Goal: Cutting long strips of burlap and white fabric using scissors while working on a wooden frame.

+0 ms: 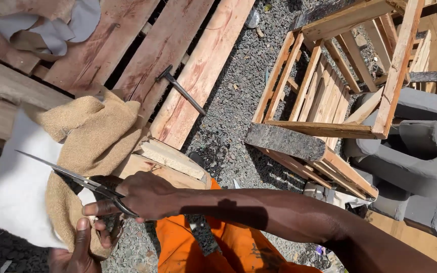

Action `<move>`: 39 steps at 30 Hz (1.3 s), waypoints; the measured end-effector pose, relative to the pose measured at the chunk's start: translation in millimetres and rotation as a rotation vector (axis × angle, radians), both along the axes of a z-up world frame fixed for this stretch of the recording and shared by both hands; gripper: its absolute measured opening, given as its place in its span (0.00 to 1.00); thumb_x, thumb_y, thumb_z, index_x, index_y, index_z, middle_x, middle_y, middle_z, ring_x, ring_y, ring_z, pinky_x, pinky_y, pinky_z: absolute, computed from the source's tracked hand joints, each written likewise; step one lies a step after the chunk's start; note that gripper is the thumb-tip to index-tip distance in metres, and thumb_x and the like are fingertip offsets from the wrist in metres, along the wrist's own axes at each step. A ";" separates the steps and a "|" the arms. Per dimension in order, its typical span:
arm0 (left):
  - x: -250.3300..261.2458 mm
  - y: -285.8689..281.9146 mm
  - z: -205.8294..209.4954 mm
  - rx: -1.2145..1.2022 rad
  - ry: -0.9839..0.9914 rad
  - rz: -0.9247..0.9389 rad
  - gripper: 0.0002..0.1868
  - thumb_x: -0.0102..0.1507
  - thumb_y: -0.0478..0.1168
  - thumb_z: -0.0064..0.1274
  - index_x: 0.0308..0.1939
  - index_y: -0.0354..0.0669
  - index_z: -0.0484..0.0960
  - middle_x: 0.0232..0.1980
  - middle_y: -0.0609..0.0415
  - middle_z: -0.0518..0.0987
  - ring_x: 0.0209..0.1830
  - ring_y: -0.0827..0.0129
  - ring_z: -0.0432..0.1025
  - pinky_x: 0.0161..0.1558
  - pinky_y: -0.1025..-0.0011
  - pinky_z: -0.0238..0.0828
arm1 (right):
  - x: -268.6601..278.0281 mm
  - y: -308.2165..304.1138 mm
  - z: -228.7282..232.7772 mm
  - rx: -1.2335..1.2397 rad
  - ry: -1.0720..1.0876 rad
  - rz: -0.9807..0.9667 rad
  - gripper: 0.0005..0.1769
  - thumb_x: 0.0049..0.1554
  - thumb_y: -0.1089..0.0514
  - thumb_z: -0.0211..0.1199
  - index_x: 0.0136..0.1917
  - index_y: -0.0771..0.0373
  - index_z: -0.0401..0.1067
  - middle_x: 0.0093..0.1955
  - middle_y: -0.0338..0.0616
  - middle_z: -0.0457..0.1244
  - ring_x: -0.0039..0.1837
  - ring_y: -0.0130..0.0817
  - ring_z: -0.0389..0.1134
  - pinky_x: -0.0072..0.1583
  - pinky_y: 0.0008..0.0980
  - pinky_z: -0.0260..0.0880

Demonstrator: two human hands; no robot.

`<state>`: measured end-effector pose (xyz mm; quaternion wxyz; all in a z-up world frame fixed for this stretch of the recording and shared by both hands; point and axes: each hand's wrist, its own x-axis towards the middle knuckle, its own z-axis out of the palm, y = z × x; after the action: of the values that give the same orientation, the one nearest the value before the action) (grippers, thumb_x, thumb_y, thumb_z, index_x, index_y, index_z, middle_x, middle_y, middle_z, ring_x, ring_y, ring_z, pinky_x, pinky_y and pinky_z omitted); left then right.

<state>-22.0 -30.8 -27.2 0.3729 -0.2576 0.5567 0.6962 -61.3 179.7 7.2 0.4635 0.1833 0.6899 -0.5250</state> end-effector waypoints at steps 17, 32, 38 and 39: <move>-35.6 29.9 62.8 -0.590 -0.078 -0.265 0.45 0.68 0.67 0.42 0.69 0.26 0.64 0.77 0.21 0.52 0.80 0.28 0.47 0.75 0.32 0.40 | -0.7 20.9 13.7 -0.090 0.020 -0.029 0.38 0.58 0.23 0.50 0.37 0.61 0.68 0.32 0.46 0.62 0.44 0.39 0.72 0.49 0.35 0.70; -31.2 -9.0 47.8 -0.369 -0.384 0.094 0.32 0.63 0.51 0.49 0.71 0.48 0.68 0.70 0.49 0.77 0.63 0.59 0.76 0.55 0.66 0.76 | -53.0 -16.0 -5.9 -0.088 0.126 -0.103 0.36 0.56 0.34 0.59 0.21 0.54 0.50 0.18 0.37 0.51 0.20 0.28 0.56 0.30 0.24 0.59; -40.8 -20.3 59.1 -0.501 -0.436 0.009 0.33 0.60 0.56 0.55 0.65 0.49 0.69 0.53 0.57 0.78 0.25 0.73 0.57 0.23 0.71 0.52 | -59.0 -21.2 5.8 -0.088 0.131 0.118 0.36 0.50 0.21 0.43 0.36 0.56 0.61 0.31 0.41 0.60 0.35 0.30 0.57 0.44 0.32 0.54; -24.3 -27.6 38.8 -0.501 -0.434 0.017 0.33 0.60 0.56 0.55 0.65 0.49 0.69 0.53 0.57 0.78 0.25 0.73 0.57 0.23 0.71 0.52 | -66.2 -21.4 8.0 -0.089 0.135 0.125 0.36 0.50 0.21 0.43 0.36 0.56 0.61 0.31 0.41 0.60 0.35 0.30 0.57 0.44 0.32 0.54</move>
<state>-46.3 -58.4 11.6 0.4022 -0.4882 0.6160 0.4696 -127.5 158.4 15.2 0.4555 0.0834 0.7056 -0.5364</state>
